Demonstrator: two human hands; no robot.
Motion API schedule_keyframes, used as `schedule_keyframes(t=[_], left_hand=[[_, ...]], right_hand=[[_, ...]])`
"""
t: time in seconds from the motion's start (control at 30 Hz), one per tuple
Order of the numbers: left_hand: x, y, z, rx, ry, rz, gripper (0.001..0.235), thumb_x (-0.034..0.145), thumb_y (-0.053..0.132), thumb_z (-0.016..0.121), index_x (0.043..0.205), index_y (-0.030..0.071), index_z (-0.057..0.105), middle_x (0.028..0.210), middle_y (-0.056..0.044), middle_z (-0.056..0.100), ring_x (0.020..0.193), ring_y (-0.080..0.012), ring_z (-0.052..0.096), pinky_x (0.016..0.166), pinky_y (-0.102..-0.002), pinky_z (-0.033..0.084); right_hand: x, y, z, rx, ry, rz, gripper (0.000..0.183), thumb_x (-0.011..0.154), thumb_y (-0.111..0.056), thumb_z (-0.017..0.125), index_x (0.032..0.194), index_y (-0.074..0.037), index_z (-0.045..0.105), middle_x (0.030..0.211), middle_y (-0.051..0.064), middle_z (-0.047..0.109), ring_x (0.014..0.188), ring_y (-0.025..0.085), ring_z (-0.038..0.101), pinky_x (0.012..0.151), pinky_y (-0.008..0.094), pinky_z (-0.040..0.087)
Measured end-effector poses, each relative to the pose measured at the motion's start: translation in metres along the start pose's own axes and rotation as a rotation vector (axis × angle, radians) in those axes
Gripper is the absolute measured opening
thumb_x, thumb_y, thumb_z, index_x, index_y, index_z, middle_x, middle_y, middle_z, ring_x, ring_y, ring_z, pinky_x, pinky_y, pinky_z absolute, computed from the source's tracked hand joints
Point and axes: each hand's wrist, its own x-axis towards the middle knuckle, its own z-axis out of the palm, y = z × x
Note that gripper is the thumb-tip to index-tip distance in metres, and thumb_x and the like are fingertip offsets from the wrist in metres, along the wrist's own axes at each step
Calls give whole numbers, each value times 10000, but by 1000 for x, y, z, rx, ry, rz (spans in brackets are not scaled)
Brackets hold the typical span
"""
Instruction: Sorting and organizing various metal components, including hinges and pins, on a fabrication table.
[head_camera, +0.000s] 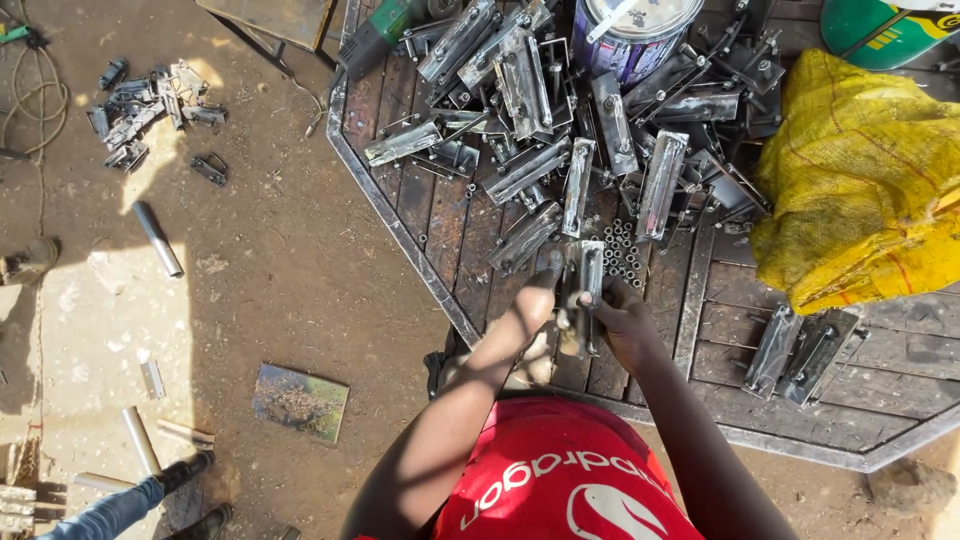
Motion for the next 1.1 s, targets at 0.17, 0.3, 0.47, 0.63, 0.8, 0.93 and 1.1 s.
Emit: schedule_keyframes(t=[0.17,0.3,0.47,0.63,0.8,0.93,1.1], left_hand=[[17,-13,57,-322,144,-205,266,879,118,661,1022,-102,706,903,-315,706,930,-449,714,754,-501,594],[35,-35,72,-492,212,-312,300,872,100,670,1017,-161,699,915,-351,696,945,-472,703,752,-509,585],[14,-29,40,-593,254,-291,378,909,242,673,1040,-111,635,959,-353,682,997,-458,691,743,-472,579],[34,-72,55,-1124,71,-273,444,1027,499,533,1270,130,488,1269,-215,575,1231,-336,577,926,-391,498],[-5,-25,-20,-945,-121,-485,488,1101,489,262,1452,174,388,1457,-109,518,1278,-190,560,1065,-324,402],[68,-164,71,-1895,-152,-219,516,1099,342,339,1505,26,374,1570,-171,381,1426,-204,365,1203,-462,282],[-15,-30,-26,-1558,31,-309,588,1103,368,316,1573,20,255,1648,-178,260,1500,-218,249,1274,-505,142]], right_hand=[[-11,-26,23,-413,69,-118,445,915,-139,770,1280,56,606,1099,200,679,1002,261,592,886,454,535],[-18,-43,23,-698,-46,-132,482,901,-113,702,1363,-15,605,1281,276,638,1150,402,628,969,517,524],[-11,-59,28,-861,31,128,506,1043,-325,556,1461,-42,519,1344,257,608,1090,407,693,852,526,595],[-3,-20,20,-600,-7,57,211,988,-124,564,1008,64,659,642,181,627,519,221,604,411,276,490],[-20,-34,34,-394,15,61,285,1022,-133,585,1280,-18,620,921,178,676,751,224,663,631,287,552],[-18,-18,21,-383,1,-37,282,1031,-149,593,1188,85,592,821,211,652,652,242,625,537,329,540],[-15,-29,11,-380,-155,-159,268,913,54,599,1168,8,665,1059,149,658,843,190,613,685,270,581]])
